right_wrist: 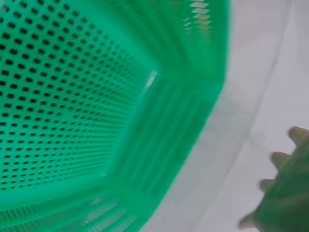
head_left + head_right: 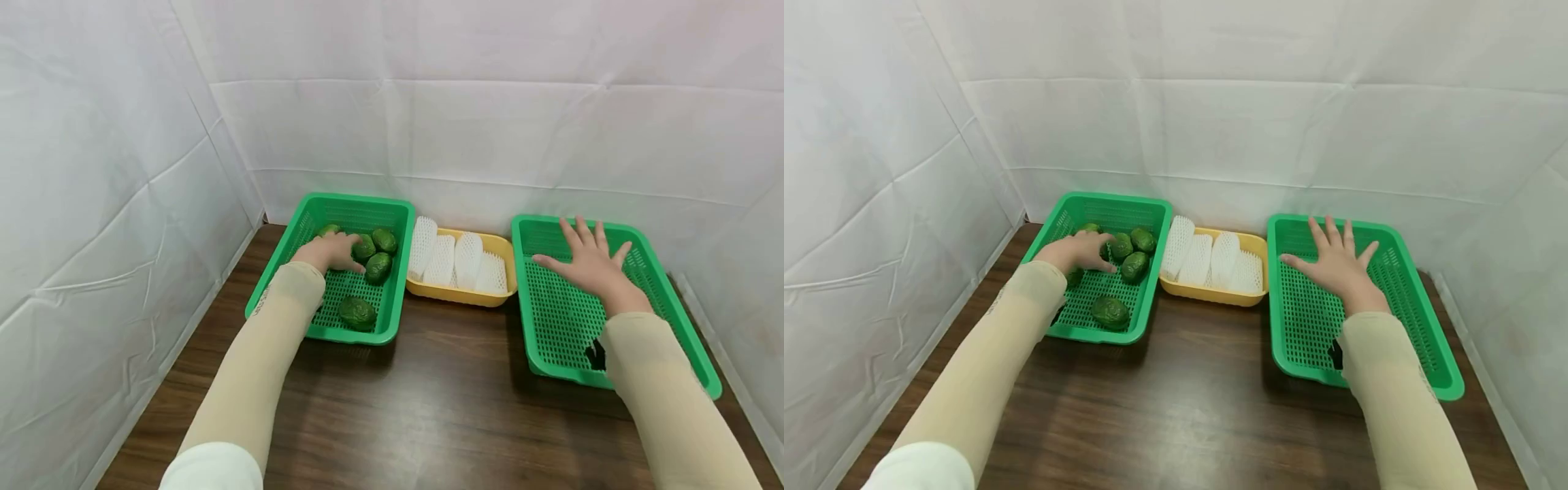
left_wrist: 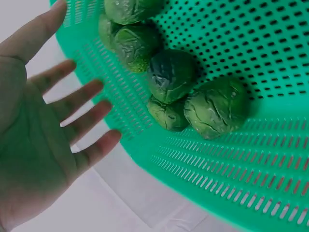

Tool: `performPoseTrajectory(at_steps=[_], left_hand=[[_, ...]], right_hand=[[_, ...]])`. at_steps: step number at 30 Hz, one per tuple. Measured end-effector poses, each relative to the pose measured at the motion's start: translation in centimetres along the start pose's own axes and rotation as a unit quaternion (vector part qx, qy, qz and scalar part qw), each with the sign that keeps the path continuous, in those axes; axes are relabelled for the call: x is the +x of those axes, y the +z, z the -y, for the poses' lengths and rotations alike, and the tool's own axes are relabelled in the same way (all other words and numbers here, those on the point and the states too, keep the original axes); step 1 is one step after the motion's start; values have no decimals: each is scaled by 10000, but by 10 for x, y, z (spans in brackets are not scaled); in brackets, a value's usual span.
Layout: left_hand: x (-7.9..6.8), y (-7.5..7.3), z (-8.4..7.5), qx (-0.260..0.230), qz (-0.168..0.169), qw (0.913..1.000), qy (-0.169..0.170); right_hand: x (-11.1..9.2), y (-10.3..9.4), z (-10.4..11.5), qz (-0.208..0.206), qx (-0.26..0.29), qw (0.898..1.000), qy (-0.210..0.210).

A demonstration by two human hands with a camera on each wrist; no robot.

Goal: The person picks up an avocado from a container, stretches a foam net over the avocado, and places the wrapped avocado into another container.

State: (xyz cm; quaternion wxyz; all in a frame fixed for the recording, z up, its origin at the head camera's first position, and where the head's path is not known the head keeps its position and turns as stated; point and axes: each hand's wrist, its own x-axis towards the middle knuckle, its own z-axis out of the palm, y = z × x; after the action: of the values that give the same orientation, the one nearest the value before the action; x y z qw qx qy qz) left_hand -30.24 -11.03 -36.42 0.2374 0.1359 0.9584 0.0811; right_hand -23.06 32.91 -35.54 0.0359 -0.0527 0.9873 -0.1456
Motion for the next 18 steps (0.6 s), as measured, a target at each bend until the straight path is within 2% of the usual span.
performPoseTrajectory(at_steps=[4,8,15,18], left_hand=[[-4,6,-3,-87,514,9985,156],[-5,14,-10,123,836,9960,286],[-5,25,-25,672,1120,9908,367],[-5,29,-28,760,1208,9891,372]], right_hand=[[-17,0,17,248,27,9997,-87],[-33,9,33,453,15,9989,-148],[-47,42,49,708,144,9974,-2],[-50,58,53,728,219,9971,67]])
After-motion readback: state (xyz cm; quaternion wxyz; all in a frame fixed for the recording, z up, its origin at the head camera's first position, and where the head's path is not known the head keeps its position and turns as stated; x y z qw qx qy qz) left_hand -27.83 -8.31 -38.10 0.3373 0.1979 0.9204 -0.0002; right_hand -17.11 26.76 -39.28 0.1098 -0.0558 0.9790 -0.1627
